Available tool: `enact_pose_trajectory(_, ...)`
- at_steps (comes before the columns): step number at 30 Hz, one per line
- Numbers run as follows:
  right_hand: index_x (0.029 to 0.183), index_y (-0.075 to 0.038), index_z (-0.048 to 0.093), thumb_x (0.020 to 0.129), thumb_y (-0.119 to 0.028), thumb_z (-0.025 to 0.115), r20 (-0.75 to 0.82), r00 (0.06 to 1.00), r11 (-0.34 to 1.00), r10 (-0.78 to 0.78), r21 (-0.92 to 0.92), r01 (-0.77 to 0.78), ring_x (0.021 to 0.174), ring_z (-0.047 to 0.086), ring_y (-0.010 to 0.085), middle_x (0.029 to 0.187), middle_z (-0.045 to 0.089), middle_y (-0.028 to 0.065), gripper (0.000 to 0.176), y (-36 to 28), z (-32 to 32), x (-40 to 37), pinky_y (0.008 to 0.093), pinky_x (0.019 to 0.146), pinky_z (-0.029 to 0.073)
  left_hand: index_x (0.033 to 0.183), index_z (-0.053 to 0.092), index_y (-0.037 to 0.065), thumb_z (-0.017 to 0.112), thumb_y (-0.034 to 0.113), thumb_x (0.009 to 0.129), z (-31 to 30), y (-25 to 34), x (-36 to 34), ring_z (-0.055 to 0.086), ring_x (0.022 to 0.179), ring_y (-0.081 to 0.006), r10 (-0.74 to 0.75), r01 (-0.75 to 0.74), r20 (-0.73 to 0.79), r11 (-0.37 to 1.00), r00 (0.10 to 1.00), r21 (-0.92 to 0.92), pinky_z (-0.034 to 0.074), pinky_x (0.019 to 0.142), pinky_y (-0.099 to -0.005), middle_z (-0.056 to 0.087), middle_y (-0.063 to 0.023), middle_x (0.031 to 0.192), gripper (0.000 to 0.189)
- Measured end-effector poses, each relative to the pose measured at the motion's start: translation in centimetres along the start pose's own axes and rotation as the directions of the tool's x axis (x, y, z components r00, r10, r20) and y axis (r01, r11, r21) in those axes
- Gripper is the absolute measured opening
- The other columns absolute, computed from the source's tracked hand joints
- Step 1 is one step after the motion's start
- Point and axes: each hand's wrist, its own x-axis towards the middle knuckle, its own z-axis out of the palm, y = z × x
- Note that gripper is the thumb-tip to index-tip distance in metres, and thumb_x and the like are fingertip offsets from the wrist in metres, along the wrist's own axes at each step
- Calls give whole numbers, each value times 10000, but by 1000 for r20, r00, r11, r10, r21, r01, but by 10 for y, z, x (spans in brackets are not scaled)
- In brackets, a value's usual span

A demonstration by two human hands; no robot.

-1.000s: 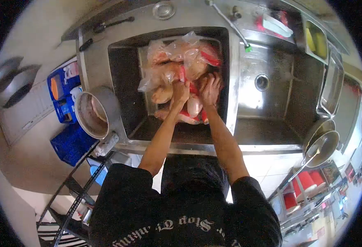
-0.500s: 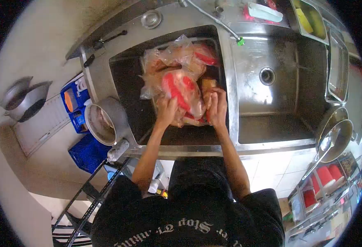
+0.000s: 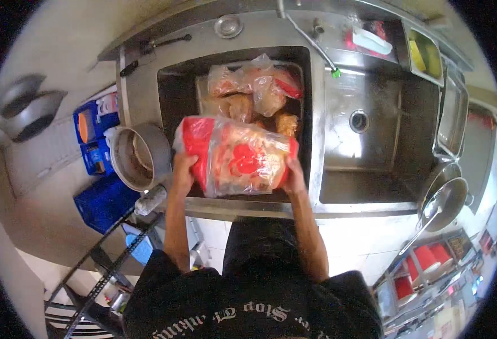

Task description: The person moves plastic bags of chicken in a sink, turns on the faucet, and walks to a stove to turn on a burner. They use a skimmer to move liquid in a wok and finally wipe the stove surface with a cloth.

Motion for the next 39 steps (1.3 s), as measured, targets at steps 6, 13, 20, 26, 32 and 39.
enact_pose_trajectory(6, 1098, 5, 462, 721, -195, 677, 2, 905, 380, -426, -907, 181, 855, 565, 193, 952, 583, 104, 477, -78, 63, 2, 308, 777, 454, 780, 542, -17, 389, 249, 855, 54, -77, 74, 525, 725, -268, 161, -371, 343, 569, 926, 734, 393, 682, -377, 571, -161, 778, 316)
enact_pose_trajectory(13, 1033, -48, 470, 647, -278, 691, 286, 796, -483, -533, -876, -8, 681, 576, 376, 778, 583, 174, 502, -6, 58, 87, 414, 583, 478, 1023, 480, -8, 442, 129, 814, 70, -89, 91, 530, 866, -309, 205, -306, 256, 833, 945, 461, 397, 800, -365, 547, -192, 940, 253)
enact_pose_trajectory(20, 1079, -20, 419, 683, -271, 653, 598, 743, -870, -300, -491, 44, 780, 553, 367, 1045, 495, 178, 523, 31, 41, 146, 426, 607, 484, 1042, 469, 5, 505, 168, 781, 29, -94, 92, 515, 918, -356, 243, -178, -10, 736, 970, 653, 406, 798, -404, 534, -202, 976, 309)
enact_pose_trajectory(26, 1122, -46, 411, 709, -248, 605, 273, 894, -664, -356, -747, -36, 943, 501, 353, 1138, 437, 168, 500, 45, -4, 155, 394, 698, 484, 1139, 345, -87, 536, 326, 781, 28, -104, 109, 521, 916, -395, 80, -55, 9, 586, 997, 809, 418, 788, -441, 522, -278, 974, 579)
enact_pose_trajectory(32, 1106, -59, 437, 716, -218, 571, 375, 877, -893, -302, -432, -122, 1012, 445, 317, 1164, 403, 139, 442, 70, -25, 206, 365, 730, 473, 1052, 435, -108, 500, 423, 786, 32, -95, 140, 538, 858, -424, 77, -62, 22, 558, 997, 828, 428, 762, -457, 538, -305, 905, 598)
enact_pose_trajectory(39, 1222, -16, 358, 741, -217, 570, 292, 946, -640, -142, -756, 137, 1145, 330, 371, 1251, 329, 199, 563, 33, 7, 136, 436, 907, 345, 985, 548, -13, 417, 520, 821, 25, -151, 146, 583, 677, -317, -73, -115, 184, 543, 980, 832, 464, 666, -425, 579, -218, 788, 573)
